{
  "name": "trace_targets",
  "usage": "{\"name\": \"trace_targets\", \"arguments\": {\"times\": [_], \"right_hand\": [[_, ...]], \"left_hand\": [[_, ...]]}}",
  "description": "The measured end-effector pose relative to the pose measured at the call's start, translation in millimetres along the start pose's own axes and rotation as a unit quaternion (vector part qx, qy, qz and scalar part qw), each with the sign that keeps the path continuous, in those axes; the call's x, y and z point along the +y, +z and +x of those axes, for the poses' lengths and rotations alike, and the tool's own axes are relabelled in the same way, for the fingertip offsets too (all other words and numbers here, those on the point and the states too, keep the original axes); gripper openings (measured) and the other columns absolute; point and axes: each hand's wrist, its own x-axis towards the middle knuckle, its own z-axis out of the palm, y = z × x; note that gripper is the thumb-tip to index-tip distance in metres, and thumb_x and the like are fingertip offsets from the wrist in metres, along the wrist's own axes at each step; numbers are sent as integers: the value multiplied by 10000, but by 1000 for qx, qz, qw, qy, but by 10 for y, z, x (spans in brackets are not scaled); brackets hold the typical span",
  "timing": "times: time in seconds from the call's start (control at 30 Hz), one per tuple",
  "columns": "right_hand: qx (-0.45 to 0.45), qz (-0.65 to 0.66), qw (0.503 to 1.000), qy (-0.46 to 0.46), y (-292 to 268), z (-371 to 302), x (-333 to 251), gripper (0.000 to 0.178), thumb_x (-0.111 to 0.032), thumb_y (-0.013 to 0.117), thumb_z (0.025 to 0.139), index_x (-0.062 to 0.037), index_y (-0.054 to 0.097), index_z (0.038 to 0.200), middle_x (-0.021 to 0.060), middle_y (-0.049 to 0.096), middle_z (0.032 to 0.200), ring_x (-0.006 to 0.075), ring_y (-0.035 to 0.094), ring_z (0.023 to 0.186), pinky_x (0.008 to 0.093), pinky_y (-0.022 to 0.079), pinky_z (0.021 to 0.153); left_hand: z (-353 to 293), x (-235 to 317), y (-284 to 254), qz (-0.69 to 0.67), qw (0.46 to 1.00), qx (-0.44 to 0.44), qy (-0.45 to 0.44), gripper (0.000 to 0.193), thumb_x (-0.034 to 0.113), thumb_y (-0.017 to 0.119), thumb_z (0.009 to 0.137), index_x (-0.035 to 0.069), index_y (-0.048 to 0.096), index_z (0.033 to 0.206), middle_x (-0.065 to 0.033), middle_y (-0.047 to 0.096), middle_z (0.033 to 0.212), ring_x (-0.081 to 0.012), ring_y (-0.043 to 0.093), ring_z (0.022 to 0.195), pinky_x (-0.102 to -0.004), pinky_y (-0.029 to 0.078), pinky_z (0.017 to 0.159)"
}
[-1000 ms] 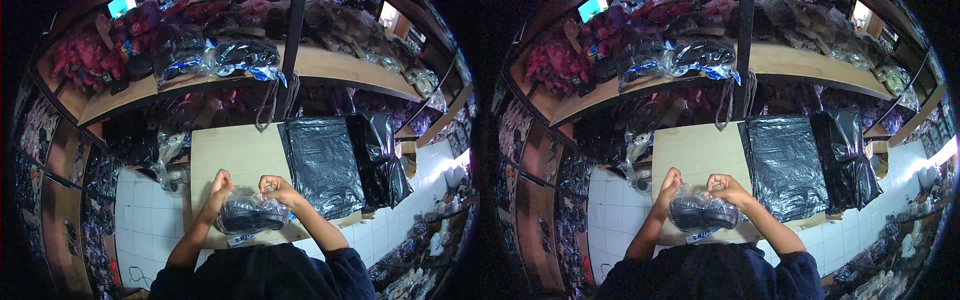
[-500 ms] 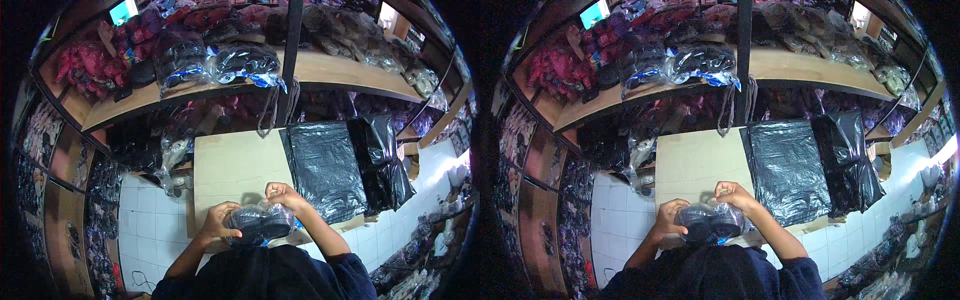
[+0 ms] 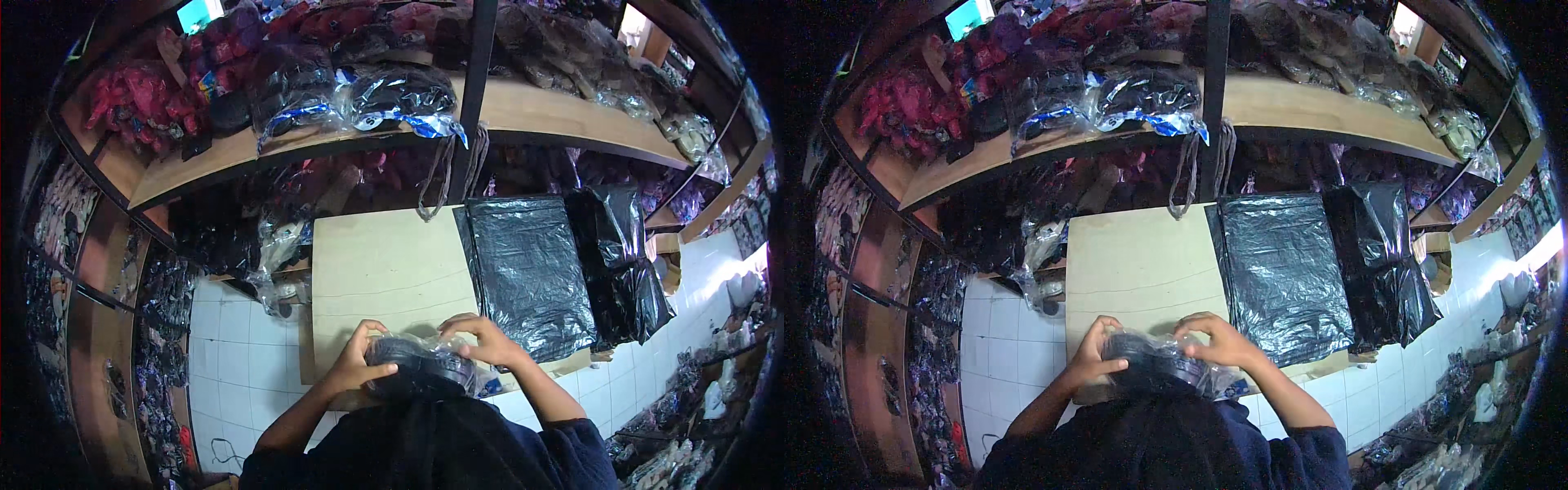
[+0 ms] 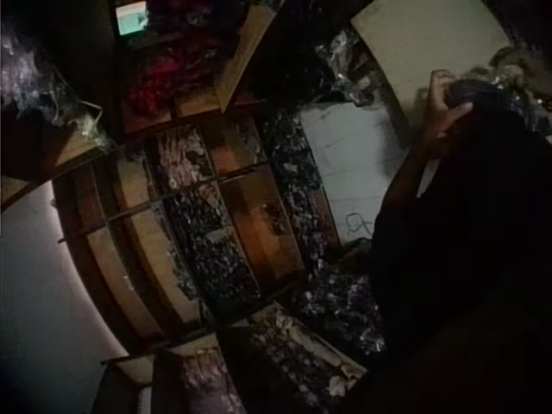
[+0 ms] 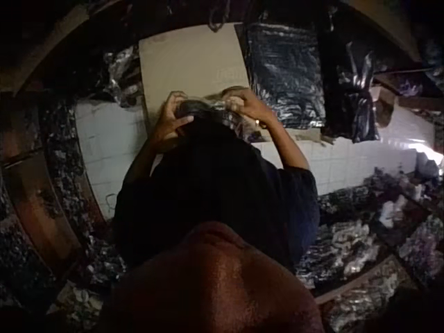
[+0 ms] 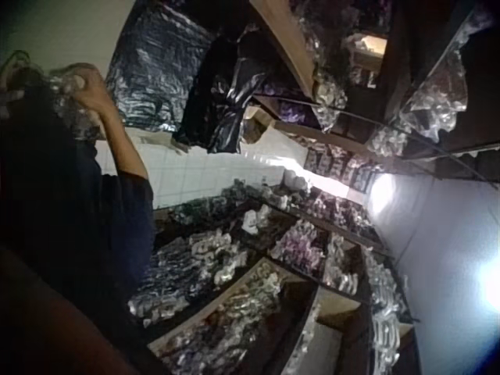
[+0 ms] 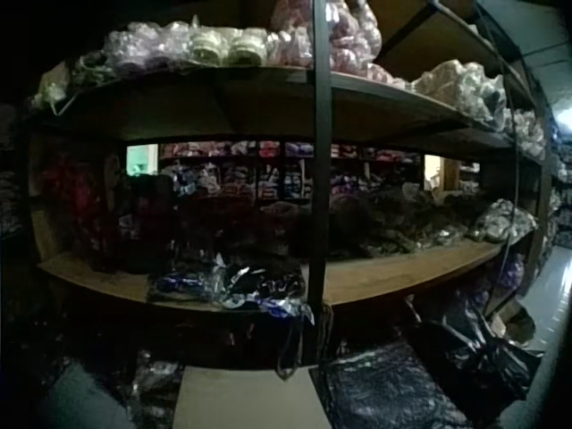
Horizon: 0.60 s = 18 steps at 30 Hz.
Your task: The person repeatedly picks up pairs of black slippers from a shelf, places them on a table, and wraps them in black plastic bags. The person folds the bags around the slippers and stacks the wrapped packages on the table.
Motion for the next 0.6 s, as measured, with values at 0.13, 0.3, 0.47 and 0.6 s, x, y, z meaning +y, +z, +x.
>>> {"name": "trace_targets", "arguments": {"times": [0.13,0.3,0.47,0.6], "right_hand": [[-32,-173,983,54,19,-86,-301,585,-456,647,643,-1,536,994,185,519,1050,326,395,1083,378,306,915],[64,-6,981,185,36,152,-295,284,-224,533,777,24,529,915,194,541,885,257,504,866,327,378,786],[169,135,965,151,-121,224,-104,647,-165,657,685,-29,287,1198,111,428,1070,198,475,930,327,375,818],[173,56,982,47,-177,216,-76,924,-159,739,562,-64,185,1294,131,205,1285,240,283,1181,387,315,921]], "left_hand": [[183,-152,-67,-77,996,17,35,519,33,643,685,68,292,1065,-62,507,884,-119,515,833,-257,423,739],[528,101,-56,-64,996,43,34,495,29,628,693,76,306,1066,-55,484,916,-109,488,855,-259,418,747],[793,257,-74,-81,994,66,30,431,29,591,730,89,321,1061,-74,503,904,-123,511,809,-242,437,713],[941,288,-135,-134,990,51,4,414,46,577,746,87,325,1072,-75,514,890,-125,530,777,-234,455,661]]}}
